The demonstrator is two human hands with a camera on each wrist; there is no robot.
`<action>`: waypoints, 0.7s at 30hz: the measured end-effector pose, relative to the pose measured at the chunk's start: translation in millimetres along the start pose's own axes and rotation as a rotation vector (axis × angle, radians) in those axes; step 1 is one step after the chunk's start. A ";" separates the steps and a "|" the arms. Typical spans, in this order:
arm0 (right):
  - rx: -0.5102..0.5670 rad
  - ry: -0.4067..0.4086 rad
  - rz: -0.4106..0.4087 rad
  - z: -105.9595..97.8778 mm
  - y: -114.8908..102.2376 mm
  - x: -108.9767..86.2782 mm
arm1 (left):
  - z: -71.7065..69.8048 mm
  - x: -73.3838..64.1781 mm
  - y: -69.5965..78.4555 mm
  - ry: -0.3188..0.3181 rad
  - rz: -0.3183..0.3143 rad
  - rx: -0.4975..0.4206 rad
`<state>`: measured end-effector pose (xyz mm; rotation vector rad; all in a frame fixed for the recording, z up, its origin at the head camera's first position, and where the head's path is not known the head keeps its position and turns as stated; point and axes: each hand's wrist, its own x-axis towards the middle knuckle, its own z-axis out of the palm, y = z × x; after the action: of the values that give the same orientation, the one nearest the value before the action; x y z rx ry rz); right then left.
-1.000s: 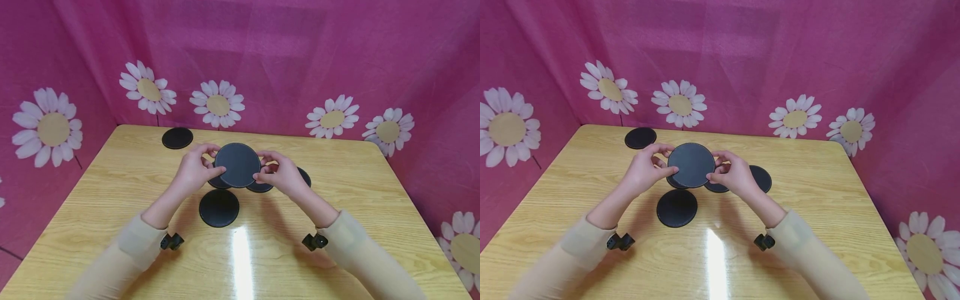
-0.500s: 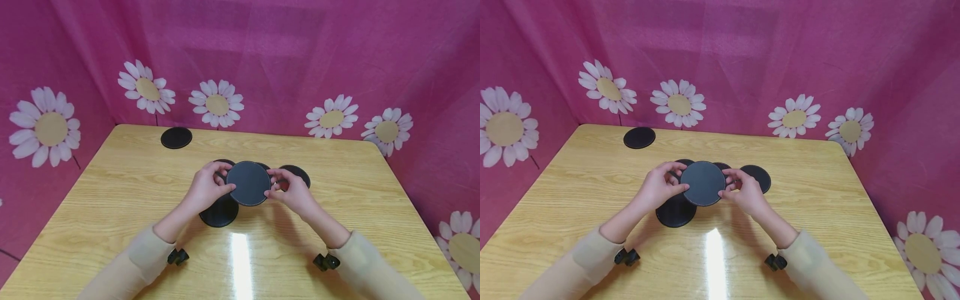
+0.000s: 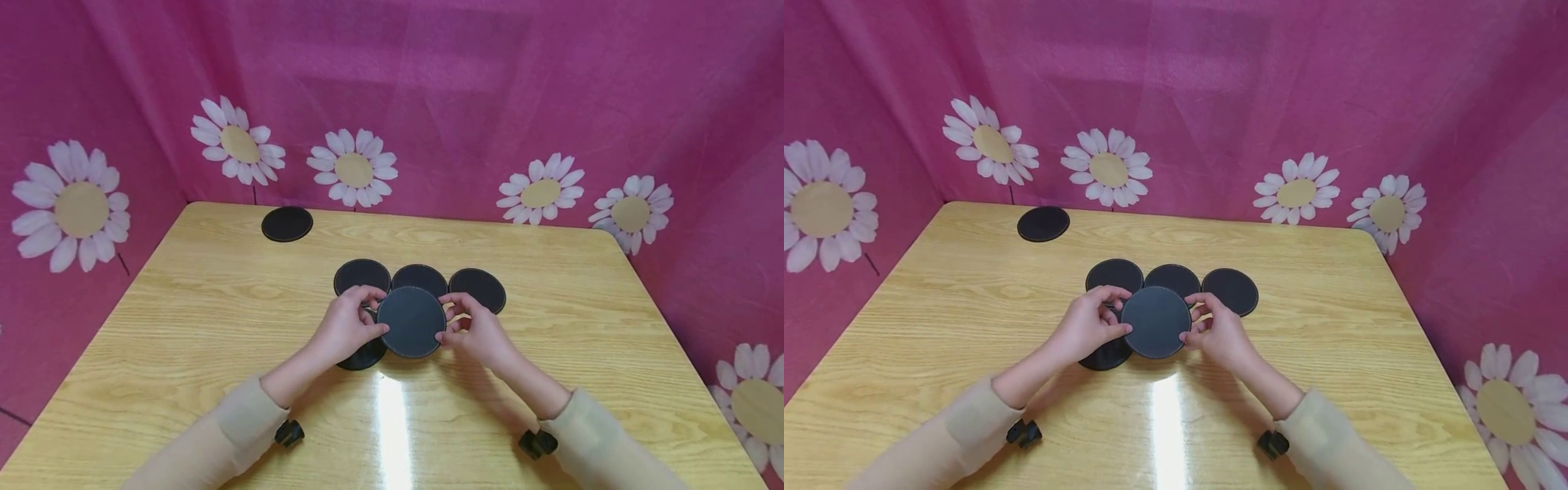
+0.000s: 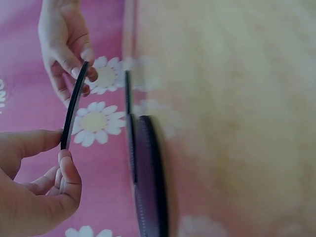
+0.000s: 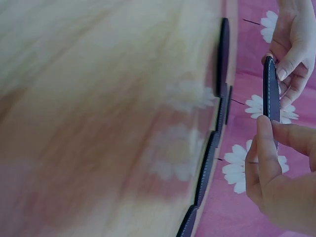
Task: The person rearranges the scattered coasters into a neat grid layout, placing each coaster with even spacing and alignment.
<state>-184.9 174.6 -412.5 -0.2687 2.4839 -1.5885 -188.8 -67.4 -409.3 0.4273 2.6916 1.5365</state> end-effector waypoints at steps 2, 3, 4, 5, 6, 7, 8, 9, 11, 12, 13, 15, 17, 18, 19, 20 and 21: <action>-0.031 -0.004 -0.009 -0.4 3.2 -0.9 | 3.0 -0.6 -1.7 -0.017 -0.002 0.018; -0.050 -0.003 -0.014 -0.6 4.9 -1.4 | 4.7 -0.8 -2.7 -0.027 -0.005 0.029; -0.065 -0.003 -0.017 -0.8 6.7 -1.7 | 6.4 -0.8 -3.7 -0.037 -0.009 0.041; -0.073 -0.006 -0.018 -0.9 8.5 -2.0 | 8.0 -1.1 -4.4 -0.049 -0.014 0.053; -0.080 -0.008 -0.019 -0.9 10.3 -2.4 | 9.5 -1.5 -4.8 -0.059 -0.017 0.063; -0.086 -0.011 -0.019 -0.9 12.3 -2.7 | 10.9 -1.7 -5.5 -0.071 -0.020 0.075; -0.098 -0.012 -0.022 -0.9 14.1 -3.0 | 12.5 -1.8 -6.3 -0.082 -0.022 0.087; -0.113 -0.009 -0.024 -0.9 15.5 -3.3 | 14.0 -1.6 -7.2 -0.091 -0.020 0.095; -0.144 -0.010 -0.029 -0.9 18.4 -3.8 | 16.8 -1.0 -9.2 -0.111 -0.020 0.116; -0.160 -0.011 -0.033 -0.8 19.7 -3.9 | 18.1 -0.5 -10.0 -0.119 -0.018 0.127; -0.176 -0.011 -0.038 -0.8 20.9 -3.7 | 19.2 0.3 -10.8 -0.126 -0.016 0.139; -0.209 -0.009 -0.051 -0.8 22.7 -3.5 | 21.4 2.4 -12.4 -0.142 -0.013 0.160; -0.235 -0.011 -0.066 -0.9 24.5 -3.0 | 23.4 4.7 -13.5 -0.161 -0.008 0.175; -0.254 -0.009 -0.077 -1.1 25.4 -2.5 | 24.2 5.8 -13.7 -0.168 -0.002 0.181; -0.273 -0.008 -0.086 -1.3 26.1 -2.1 | 25.1 6.9 -14.0 -0.176 0.003 0.188; -0.289 -0.008 -0.093 -1.6 26.8 -1.6 | 26.0 7.9 -14.2 -0.184 0.007 0.192; -0.307 -0.007 -0.099 -1.9 27.4 -1.2 | 26.8 8.9 -14.2 -0.189 0.014 0.199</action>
<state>-185.7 187.9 -436.6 -0.4442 2.7427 -1.2288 -196.7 -49.5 -434.0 0.5656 2.7047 1.1685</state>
